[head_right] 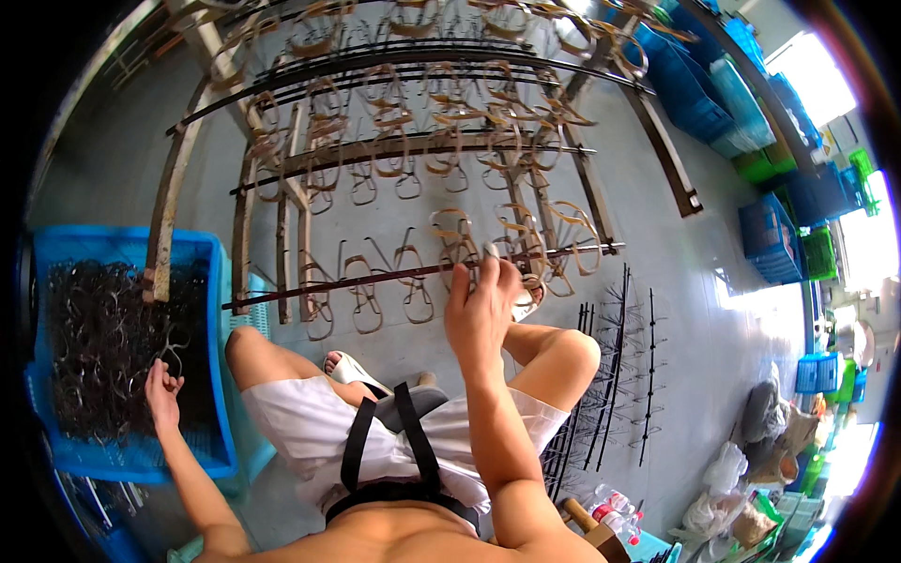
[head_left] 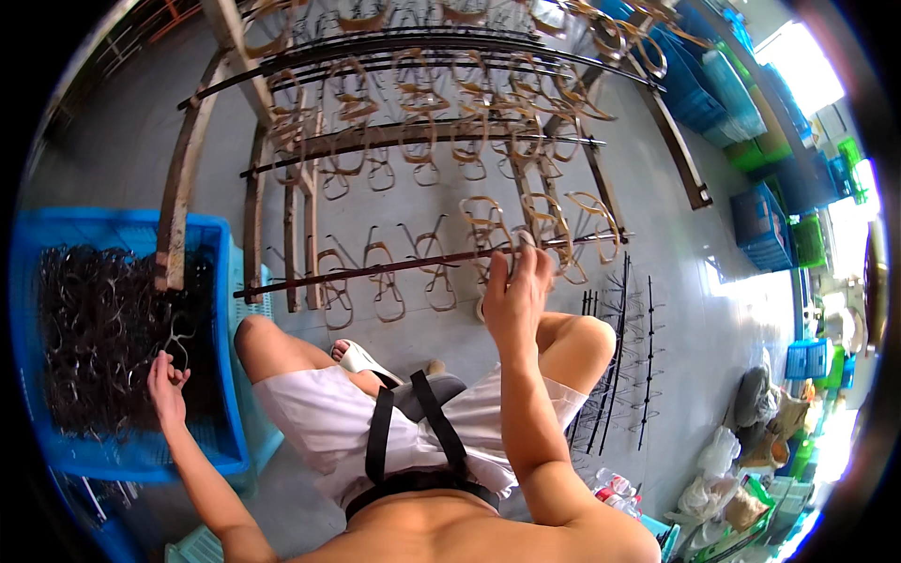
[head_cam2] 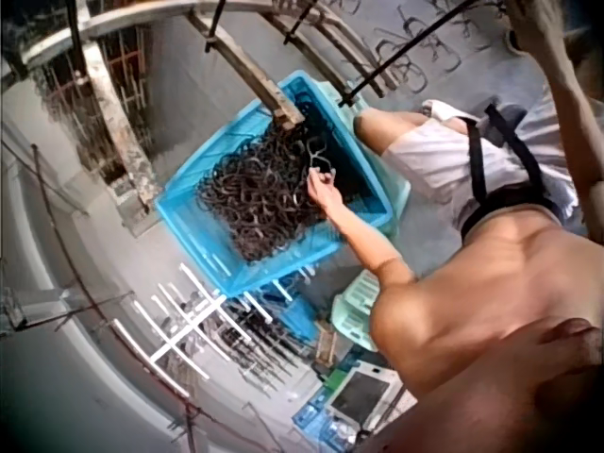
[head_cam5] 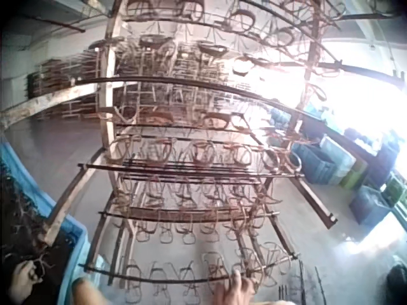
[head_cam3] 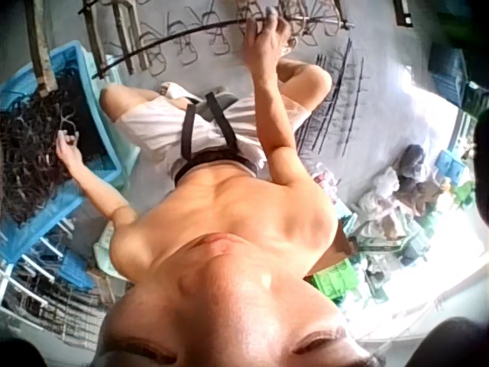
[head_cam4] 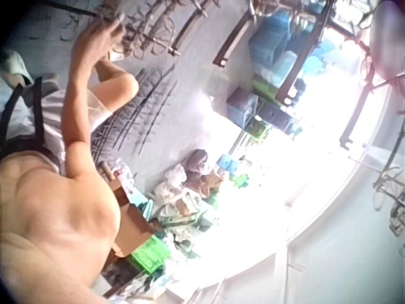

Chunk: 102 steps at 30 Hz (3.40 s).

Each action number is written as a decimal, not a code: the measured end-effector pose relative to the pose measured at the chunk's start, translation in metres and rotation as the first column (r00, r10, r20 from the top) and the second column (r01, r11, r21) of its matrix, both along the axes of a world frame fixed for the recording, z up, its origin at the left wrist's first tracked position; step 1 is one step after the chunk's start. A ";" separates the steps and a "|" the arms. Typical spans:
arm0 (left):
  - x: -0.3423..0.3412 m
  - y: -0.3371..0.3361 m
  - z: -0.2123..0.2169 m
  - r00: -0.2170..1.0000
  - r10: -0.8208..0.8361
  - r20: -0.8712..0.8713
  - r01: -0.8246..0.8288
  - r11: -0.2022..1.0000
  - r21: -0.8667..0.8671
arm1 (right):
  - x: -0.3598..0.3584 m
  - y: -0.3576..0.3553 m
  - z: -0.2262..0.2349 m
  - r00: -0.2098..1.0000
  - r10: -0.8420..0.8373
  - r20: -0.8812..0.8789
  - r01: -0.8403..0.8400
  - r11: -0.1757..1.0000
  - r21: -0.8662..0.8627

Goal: The person repeatedly picks metal hooks from a blue basket and hangs them onto a multi-tiered metal rack. The person works one at a time, filling the rack's horizontal bars with hooks.

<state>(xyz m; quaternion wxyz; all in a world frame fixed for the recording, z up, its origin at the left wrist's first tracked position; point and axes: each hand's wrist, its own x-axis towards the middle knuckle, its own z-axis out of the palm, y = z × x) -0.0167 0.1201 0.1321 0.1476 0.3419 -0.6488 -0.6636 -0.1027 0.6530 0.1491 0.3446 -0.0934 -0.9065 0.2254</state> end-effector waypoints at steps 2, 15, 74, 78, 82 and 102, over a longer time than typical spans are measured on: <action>0.018 0.038 0.029 0.988 -0.118 -0.100 0.127 0.987 0.095 | 0.023 -0.036 0.027 0.994 0.111 0.015 -0.109 0.989 -0.103; -0.070 0.002 -0.084 0.961 -0.062 0.268 0.259 0.534 -0.805 | 0.019 -0.057 0.017 0.904 0.392 -0.168 -0.310 0.333 -0.890; 0.034 0.123 0.055 0.924 -0.267 -0.273 0.180 0.935 -0.307 | -0.022 -0.096 -0.040 0.981 0.177 -0.078 -0.155 0.476 -0.865; 0.046 0.123 0.066 0.878 -0.334 -0.343 0.271 0.937 -0.219 | -0.018 -0.114 -0.027 0.983 -0.005 -0.181 -0.181 -0.034 -0.983; 0.044 0.140 0.073 0.791 -0.445 -0.421 0.349 0.892 -0.287 | -0.024 -0.109 -0.036 0.992 0.090 -0.088 -0.113 0.321 -0.940; 0.017 0.210 0.062 0.794 -0.410 -0.449 0.487 0.871 0.066 | -0.021 -0.090 -0.034 0.993 0.109 -0.047 -0.093 0.458 -0.884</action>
